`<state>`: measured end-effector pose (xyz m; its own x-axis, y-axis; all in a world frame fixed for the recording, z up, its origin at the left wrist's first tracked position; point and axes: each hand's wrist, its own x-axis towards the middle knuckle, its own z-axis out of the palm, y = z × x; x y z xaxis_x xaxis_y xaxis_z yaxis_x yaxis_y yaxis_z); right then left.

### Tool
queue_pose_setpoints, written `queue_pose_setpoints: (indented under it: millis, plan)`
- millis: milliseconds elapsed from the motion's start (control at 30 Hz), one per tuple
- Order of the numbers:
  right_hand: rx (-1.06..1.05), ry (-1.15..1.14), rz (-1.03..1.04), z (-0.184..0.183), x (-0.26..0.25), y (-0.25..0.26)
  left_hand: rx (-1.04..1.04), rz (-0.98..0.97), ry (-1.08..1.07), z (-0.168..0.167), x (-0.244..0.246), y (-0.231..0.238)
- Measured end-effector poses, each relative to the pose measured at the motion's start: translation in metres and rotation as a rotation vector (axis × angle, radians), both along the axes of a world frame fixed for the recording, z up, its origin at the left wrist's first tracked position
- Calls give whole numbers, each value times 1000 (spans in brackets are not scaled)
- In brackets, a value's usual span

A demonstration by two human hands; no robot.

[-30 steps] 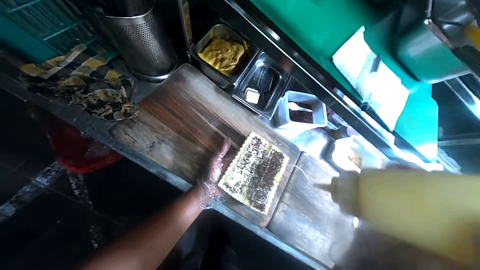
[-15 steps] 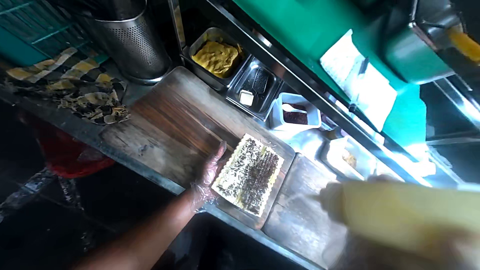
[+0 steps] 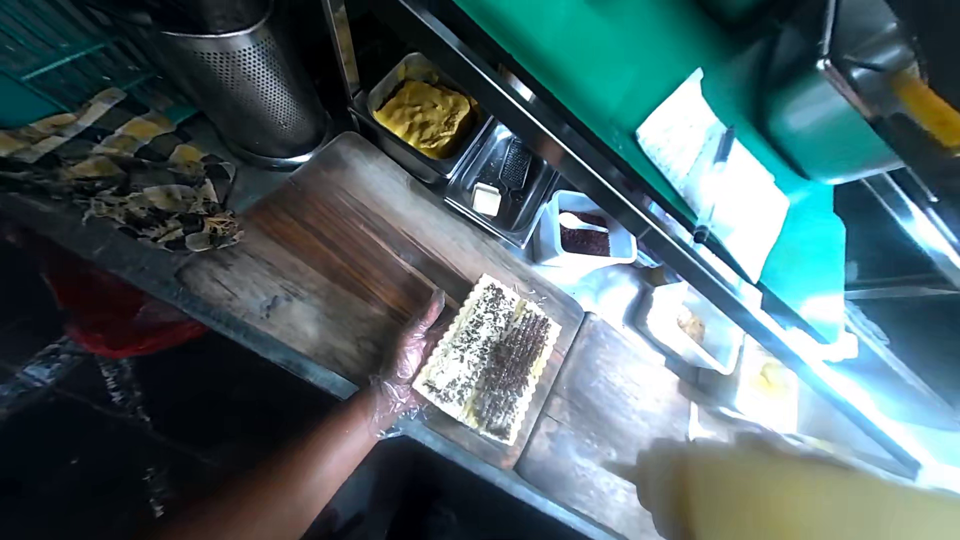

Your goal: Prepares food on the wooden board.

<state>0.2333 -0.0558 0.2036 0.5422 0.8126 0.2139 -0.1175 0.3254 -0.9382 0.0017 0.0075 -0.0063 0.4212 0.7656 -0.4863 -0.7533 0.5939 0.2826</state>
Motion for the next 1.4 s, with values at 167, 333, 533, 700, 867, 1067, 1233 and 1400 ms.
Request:
queue_pose_setpoints:
  millis: [167,333,533,700,867,1067,1233,1400]
  plan:
    - [11,-191,-233,1,6,30,-9,-31,39,-3,-2,-3]
    - [-52,-68,-38,-7,0,9,8,-18,-21,0,-4,-1]
    - [-64,141,-181,-28,-15,42,5,-14,43,0,-3,-1]
    - [-323,829,-248,-85,-18,5,37,-81,134,37,8,0]
    - [-276,1114,-222,-90,1,-43,807,-472,1165,95,62,-12]
    - [-221,1272,-252,-67,27,-95,1203,-972,2005,61,125,-19]
    - [-192,1318,-149,-79,50,-137,1214,-853,2090,77,133,-17]
    - [-331,1291,87,-68,40,-131,1207,-1133,2040,77,123,-20]
